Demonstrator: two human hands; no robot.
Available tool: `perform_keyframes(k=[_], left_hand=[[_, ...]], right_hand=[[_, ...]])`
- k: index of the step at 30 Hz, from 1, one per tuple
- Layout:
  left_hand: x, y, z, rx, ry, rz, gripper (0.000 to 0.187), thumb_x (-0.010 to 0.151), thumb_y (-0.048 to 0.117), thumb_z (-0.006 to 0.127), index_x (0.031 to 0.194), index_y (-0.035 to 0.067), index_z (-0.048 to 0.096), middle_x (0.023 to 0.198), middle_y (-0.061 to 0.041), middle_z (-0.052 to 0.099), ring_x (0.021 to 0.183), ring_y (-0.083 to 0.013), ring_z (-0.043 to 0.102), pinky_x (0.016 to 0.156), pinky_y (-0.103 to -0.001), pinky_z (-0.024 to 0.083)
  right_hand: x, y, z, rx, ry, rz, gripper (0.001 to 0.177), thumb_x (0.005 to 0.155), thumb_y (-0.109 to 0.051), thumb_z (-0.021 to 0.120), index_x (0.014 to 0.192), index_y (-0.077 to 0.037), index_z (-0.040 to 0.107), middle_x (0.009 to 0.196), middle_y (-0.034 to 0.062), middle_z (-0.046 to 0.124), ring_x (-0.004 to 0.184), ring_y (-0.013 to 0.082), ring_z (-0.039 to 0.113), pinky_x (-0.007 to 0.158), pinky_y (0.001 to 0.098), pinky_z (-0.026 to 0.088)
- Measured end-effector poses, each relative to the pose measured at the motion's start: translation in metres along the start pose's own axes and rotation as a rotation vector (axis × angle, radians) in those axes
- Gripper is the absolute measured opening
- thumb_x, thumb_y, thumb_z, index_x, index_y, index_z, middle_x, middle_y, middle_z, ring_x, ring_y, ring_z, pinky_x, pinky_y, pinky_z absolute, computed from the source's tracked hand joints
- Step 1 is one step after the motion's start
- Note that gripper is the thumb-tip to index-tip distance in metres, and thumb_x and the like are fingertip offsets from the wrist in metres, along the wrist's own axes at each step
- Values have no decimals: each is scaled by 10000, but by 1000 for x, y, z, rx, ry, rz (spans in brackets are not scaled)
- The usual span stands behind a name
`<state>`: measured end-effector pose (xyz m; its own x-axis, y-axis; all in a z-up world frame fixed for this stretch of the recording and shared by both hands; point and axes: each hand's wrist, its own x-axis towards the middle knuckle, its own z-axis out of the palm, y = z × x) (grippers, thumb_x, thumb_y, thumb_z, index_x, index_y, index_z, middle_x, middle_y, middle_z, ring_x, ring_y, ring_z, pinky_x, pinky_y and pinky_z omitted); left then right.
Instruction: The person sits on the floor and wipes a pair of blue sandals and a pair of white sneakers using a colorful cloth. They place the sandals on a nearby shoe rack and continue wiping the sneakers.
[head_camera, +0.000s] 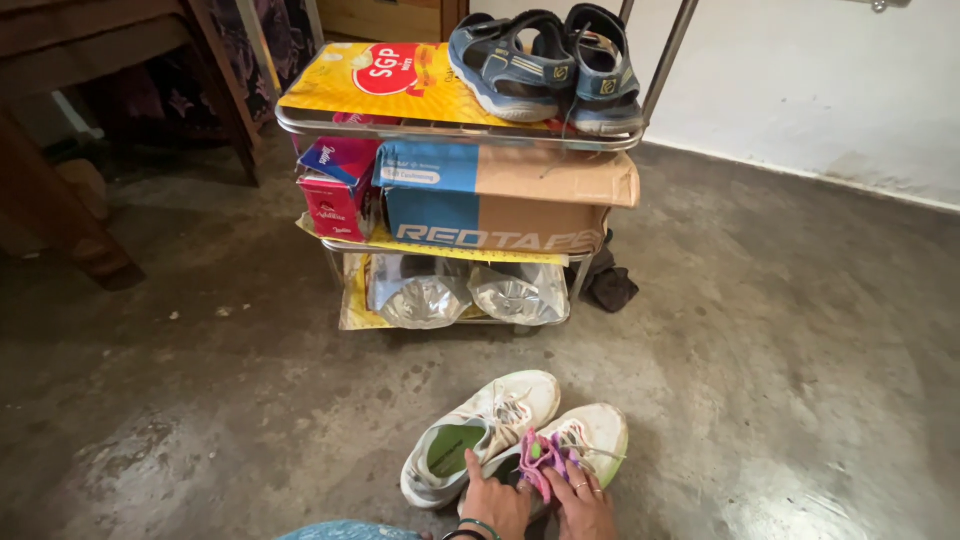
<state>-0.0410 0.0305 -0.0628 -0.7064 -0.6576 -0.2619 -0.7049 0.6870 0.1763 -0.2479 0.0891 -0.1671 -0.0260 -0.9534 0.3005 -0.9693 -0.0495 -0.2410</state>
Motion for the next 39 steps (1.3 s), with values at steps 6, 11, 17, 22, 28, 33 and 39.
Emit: perform_keyframes(k=[6,11,17,22,28,33,39], left_hand=[[6,-5,16,-17,34,7,349,1018,253,468,1208,37,666,784,-215,736,806,-436,725,1055,-889,-23],[25,-11,52,-24,167,-20,341,1065,285,444,1074,89,723,723,-199,717,726,-431,719,1053,-927,-12],[9,-2,20,-59,112,-54,640,1030,633,500,1062,22,688,660,-238,693,694,-442,703,1019,-911,0],[32,-11,62,-16,244,-17,306,1035,229,467,1046,75,730,661,-225,702,661,-420,723,977,-944,35],[24,0,33,3,129,-143,284,1021,208,472,1092,99,724,761,-196,720,738,-359,735,988,-879,190],[13,-1,4,-2,126,-184,455,952,460,551,1242,118,629,773,-170,728,775,-359,723,937,-726,264],[6,-24,-21,72,90,-373,328,1001,217,489,1310,202,599,990,-75,742,1048,-292,670,1010,-675,279]], right_hand=[[6,8,-12,120,64,-99,677,727,-109,703,1378,-267,607,1449,208,506,1278,438,520,994,527,514],[5,34,-16,12,159,-96,633,696,-140,740,1307,-280,650,1366,214,564,1192,458,583,977,543,508],[-2,55,-3,-7,213,169,684,636,-40,683,1269,-298,715,1358,194,595,1178,437,615,982,498,526],[15,15,-10,51,495,-141,443,792,-49,648,1212,-181,703,1389,213,601,1224,426,633,968,490,557],[4,31,49,-72,402,-209,392,788,-189,700,1177,-217,747,1273,192,645,1108,448,654,927,528,553],[-10,81,42,34,445,41,469,715,-147,711,1179,-213,739,1310,211,628,1117,442,658,951,519,537],[-2,57,13,96,482,-11,547,677,-82,702,1218,-153,720,1305,248,601,1090,435,640,941,498,538]])
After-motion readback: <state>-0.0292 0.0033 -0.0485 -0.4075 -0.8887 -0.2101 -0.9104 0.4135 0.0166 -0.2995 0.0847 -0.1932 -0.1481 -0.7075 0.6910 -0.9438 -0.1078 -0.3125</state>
